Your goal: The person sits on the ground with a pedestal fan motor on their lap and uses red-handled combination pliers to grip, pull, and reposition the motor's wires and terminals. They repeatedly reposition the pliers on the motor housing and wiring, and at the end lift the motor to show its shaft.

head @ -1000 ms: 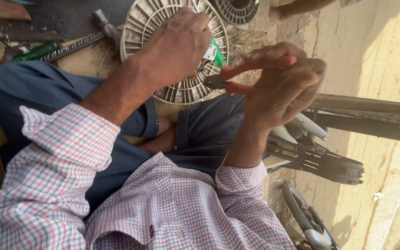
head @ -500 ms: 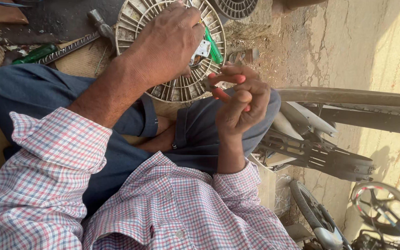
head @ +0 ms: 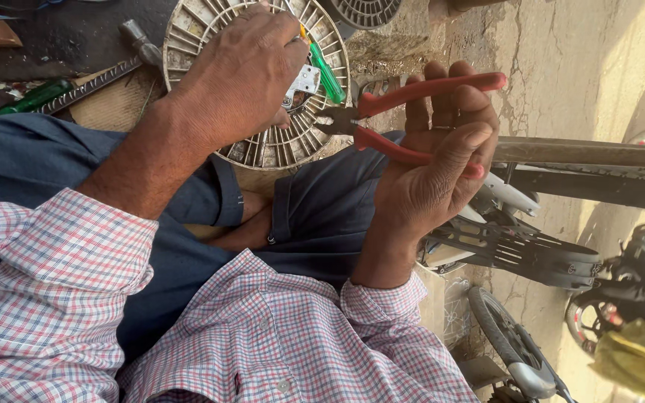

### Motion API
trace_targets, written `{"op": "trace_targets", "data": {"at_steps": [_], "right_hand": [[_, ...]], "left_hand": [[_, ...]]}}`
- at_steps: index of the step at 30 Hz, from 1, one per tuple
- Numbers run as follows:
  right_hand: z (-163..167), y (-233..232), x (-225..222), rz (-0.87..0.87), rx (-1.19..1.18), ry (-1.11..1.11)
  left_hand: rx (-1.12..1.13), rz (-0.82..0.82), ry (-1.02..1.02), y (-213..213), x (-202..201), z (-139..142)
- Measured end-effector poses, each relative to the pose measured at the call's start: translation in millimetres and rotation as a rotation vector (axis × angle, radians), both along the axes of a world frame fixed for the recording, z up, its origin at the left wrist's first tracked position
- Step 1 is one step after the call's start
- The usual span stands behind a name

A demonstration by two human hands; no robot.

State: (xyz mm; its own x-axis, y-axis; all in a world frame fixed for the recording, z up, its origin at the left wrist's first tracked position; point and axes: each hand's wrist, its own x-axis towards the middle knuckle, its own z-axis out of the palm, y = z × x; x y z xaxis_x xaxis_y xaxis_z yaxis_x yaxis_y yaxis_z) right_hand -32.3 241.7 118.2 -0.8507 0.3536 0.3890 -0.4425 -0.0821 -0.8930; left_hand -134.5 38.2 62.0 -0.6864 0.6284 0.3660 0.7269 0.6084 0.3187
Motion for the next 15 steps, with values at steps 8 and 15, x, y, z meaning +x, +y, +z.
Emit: {"op": "trace_targets", "data": {"at_steps": [8,15], "right_hand": [[-8,-20,-15,-0.101,-0.017,-0.004],[-7,-33,-19,-0.200,0.031,-0.015]], "left_hand": [[-0.051,0.016,-0.004,0,1,-2],[-0.058,0.034,0.044,0,0,-5]]}}
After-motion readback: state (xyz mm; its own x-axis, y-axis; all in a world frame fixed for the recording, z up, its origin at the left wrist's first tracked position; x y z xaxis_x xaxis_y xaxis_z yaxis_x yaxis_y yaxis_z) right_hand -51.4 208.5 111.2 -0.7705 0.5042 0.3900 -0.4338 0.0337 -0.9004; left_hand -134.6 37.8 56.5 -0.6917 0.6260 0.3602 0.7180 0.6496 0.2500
